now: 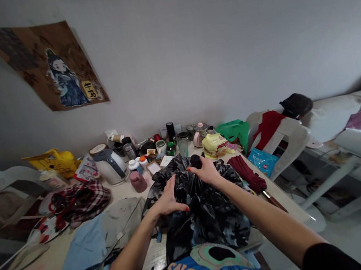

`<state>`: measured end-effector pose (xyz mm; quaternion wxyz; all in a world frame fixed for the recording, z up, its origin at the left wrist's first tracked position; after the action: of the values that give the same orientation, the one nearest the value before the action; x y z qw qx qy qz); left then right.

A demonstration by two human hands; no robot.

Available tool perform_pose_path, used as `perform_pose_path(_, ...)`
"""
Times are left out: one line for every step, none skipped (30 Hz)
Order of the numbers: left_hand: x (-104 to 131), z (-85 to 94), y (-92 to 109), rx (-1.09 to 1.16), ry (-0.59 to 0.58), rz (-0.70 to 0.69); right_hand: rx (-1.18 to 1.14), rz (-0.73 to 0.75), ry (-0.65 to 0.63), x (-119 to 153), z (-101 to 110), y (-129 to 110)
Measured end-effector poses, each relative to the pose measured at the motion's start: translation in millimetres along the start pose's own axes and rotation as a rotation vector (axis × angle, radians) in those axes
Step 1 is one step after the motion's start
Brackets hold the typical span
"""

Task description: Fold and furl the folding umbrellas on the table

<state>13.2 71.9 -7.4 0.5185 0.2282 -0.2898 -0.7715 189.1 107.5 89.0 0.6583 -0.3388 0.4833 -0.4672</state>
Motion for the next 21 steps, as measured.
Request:
perform_pose_path(-4.6,-2.7,-3.2,0.013,0.019,0.026,0.008,0.005,-0.004,0.6,-1.0,0.7)
perform_pose_path(-9.4,-4.8,-4.6,0.031,0.041,0.043,0.014,0.005,-0.011,1.1,-2.5,1.6)
perform_pose_path(-14.3,-6.4,-4.1,0.057,0.063,0.049,0.017,0.003,-0.021,1.6,-4.2,2.5)
perform_pose_path(-18.9,-7.9,-1.9,0.087,0.079,0.044,0.018,0.001,-0.031,2.0,-6.1,3.4)
perform_pose_path(-23.2,-9.5,1.8,0.115,0.089,0.029,0.020,0.000,-0.040,2.4,-7.9,4.1)
perform_pose_path(-26.8,-11.0,6.7,0.140,0.097,0.008,0.023,0.000,-0.048,2.8,-9.8,4.9)
perform_pose_path(-29.6,-12.1,11.9,0.161,0.110,-0.014,0.028,-0.001,-0.054,3.2,-11.5,5.7)
perform_pose_path(-31.3,-12.7,17.0,0.175,0.132,-0.032,0.035,-0.003,-0.057,3.6,-13.0,6.7)
perform_pose_path(-32.1,-13.1,21.8,0.181,0.160,-0.050,0.047,-0.007,-0.058,4.1,-14.3,7.7)
perform_pose_path(-32.2,-14.2,26.6,0.178,0.186,-0.070,0.061,-0.012,-0.059,4.8,-15.3,8.8)
perform_pose_path(-31.8,-16.4,31.0,0.165,0.203,-0.089,0.079,-0.018,-0.057,5.5,-15.9,9.7)
perform_pose_path(-31.3,-19.8,34.7,0.142,0.208,-0.105,0.099,-0.025,-0.053,6.4,-16.0,10.5)
perform_pose_path(-31.0,-24.2,37.7,0.113,0.202,-0.120,0.119,-0.033,-0.050,7.3,-15.8,11.1)
perform_pose_path(-30.8,-28.7,40.4,0.089,0.193,-0.137,0.140,-0.041,-0.050,8.3,-15.4,11.2)
perform_pose_path(-30.7,-32.3,42.6,0.078,0.192,-0.159,0.161,-0.046,-0.057,9.2,-15.2,10.7)
perform_pose_path(-30.7,-34.3,44.6,0.081,0.204,-0.185,0.182,-0.048,-0.073,10.1,-15.4,9.7)
perform_pose_path(-30.7,-34.7,46.6,0.095,0.227,-0.214,0.202,-0.046,-0.097,10.8,-16.0,8.1)
perform_pose_path(-30.6,-33.5,48.4,0.113,0.263,-0.240,0.222,-0.043,-0.126,11.4,-16.7,6.1)
perform_pose_path(-30.3,-31.0,49.2,0.132,0.309,-0.254,0.241,-0.038,-0.154,11.9,-17.2,4.0)
perform_pose_path(-30.0,-28.0,48.9,0.147,0.357,-0.248,0.259,-0.034,-0.178,12.2,-17.2,2.1)
perform_pose_path(-29.9,-25.4,47.7,0.154,0.397,-0.224,0.272,-0.033,-0.196,12.3,-16.8,0.6)
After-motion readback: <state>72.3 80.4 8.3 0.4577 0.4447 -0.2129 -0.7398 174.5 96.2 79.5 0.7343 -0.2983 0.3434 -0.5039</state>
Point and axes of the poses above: each hand's wrist, its own x-axis away from the middle knuckle, its own z-axis out of the back of the hand, y = z × x, the point moved 8 cm from there along -x, towards the middle knuckle, and after that the axes turned 10 degrees about -x, right-handed, at the moved point
